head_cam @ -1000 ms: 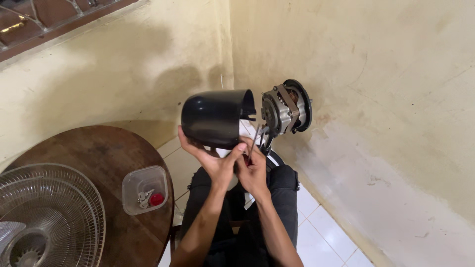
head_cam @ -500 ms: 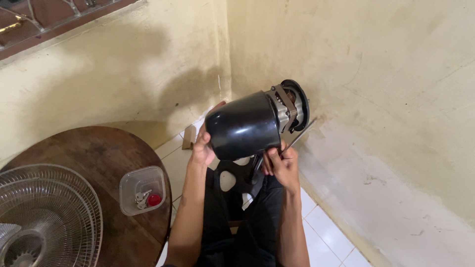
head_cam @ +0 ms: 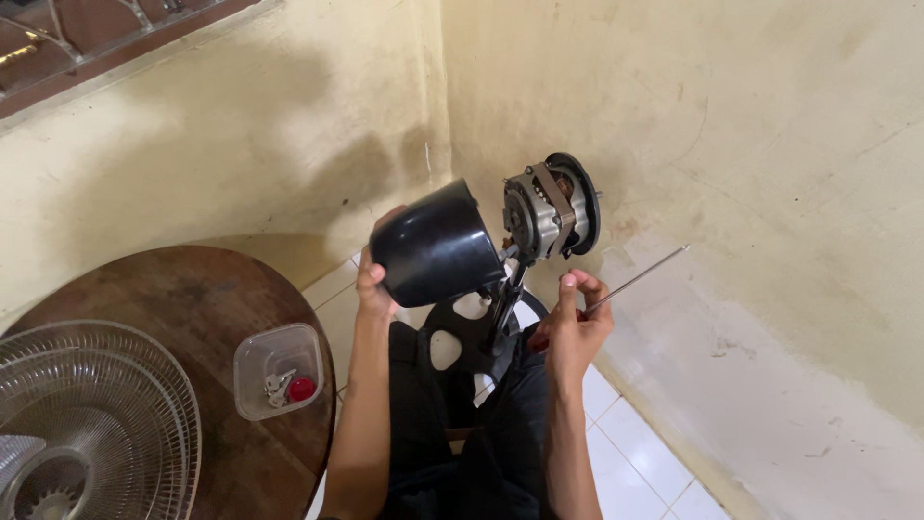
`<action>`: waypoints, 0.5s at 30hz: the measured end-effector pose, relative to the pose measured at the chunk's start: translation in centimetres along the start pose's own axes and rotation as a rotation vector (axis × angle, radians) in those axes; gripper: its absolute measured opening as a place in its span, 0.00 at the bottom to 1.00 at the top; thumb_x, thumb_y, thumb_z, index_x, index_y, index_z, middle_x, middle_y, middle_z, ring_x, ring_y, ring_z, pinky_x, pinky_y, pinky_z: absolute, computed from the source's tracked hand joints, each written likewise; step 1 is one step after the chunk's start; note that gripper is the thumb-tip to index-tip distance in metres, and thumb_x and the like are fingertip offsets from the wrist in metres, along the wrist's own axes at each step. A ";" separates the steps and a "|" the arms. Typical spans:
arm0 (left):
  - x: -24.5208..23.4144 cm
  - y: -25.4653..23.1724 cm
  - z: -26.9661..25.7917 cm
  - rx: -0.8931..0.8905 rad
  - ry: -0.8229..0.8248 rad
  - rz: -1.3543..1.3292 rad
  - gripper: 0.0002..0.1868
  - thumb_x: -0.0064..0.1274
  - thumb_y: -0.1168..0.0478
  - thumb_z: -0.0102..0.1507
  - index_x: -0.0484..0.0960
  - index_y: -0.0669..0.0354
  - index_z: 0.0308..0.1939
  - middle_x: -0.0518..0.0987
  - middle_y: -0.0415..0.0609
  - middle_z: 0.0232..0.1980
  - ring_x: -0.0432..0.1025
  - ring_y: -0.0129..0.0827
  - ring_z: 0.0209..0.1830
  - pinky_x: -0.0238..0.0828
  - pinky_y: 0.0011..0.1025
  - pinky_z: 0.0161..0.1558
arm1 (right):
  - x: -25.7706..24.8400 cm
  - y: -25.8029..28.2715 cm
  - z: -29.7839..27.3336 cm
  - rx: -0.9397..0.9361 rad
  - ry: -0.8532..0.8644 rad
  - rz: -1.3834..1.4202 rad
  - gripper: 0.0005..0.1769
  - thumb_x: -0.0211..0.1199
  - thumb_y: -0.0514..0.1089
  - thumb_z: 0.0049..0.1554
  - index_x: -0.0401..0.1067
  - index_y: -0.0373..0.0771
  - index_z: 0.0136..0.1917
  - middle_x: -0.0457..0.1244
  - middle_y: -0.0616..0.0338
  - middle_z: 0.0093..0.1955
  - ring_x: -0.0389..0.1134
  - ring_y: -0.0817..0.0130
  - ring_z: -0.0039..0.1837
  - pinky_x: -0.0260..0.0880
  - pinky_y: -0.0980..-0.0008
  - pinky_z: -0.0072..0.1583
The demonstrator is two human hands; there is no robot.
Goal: The person disassembles a standing fan motor housing using a screwdriver, removes the rear cover, and then reassembles it by aligning the cover and tightening the screws. The fan blades and cage are visible on a nearby table.
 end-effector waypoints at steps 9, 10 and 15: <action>1.3 4.7 -0.2 0.078 -0.054 0.112 0.53 0.63 0.41 0.53 0.63 0.68 0.74 0.70 0.61 0.71 0.67 0.46 0.72 0.66 0.43 0.72 | 1.2 -1.0 -1.6 0.002 0.034 -0.004 0.21 0.53 0.52 0.68 0.64 0.31 0.62 0.65 0.45 0.43 0.54 0.78 0.22 0.53 0.76 0.23; 1.4 5.0 0.2 0.077 -0.054 0.121 0.52 0.63 0.41 0.53 0.63 0.67 0.74 0.70 0.60 0.71 0.67 0.45 0.72 0.65 0.42 0.72 | 1.5 -1.2 -1.9 0.035 0.017 -0.017 0.22 0.53 0.52 0.68 0.63 0.31 0.65 0.65 0.41 0.44 0.55 0.78 0.22 0.53 0.76 0.23; 1.8 6.0 2.3 0.049 -0.060 0.124 0.51 0.61 0.40 0.53 0.64 0.66 0.72 0.71 0.59 0.68 0.68 0.46 0.69 0.68 0.44 0.70 | 3.0 0.4 -3.4 -0.047 0.046 -0.048 0.28 0.57 0.43 0.62 0.54 0.34 0.71 0.59 0.45 0.70 0.56 0.79 0.22 0.52 0.77 0.22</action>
Point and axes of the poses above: each hand's wrist, its own z-axis towards the middle knuckle, its own x-axis out of the palm, y = z × x, the point moved 7 cm from there along z, towards the middle knuckle
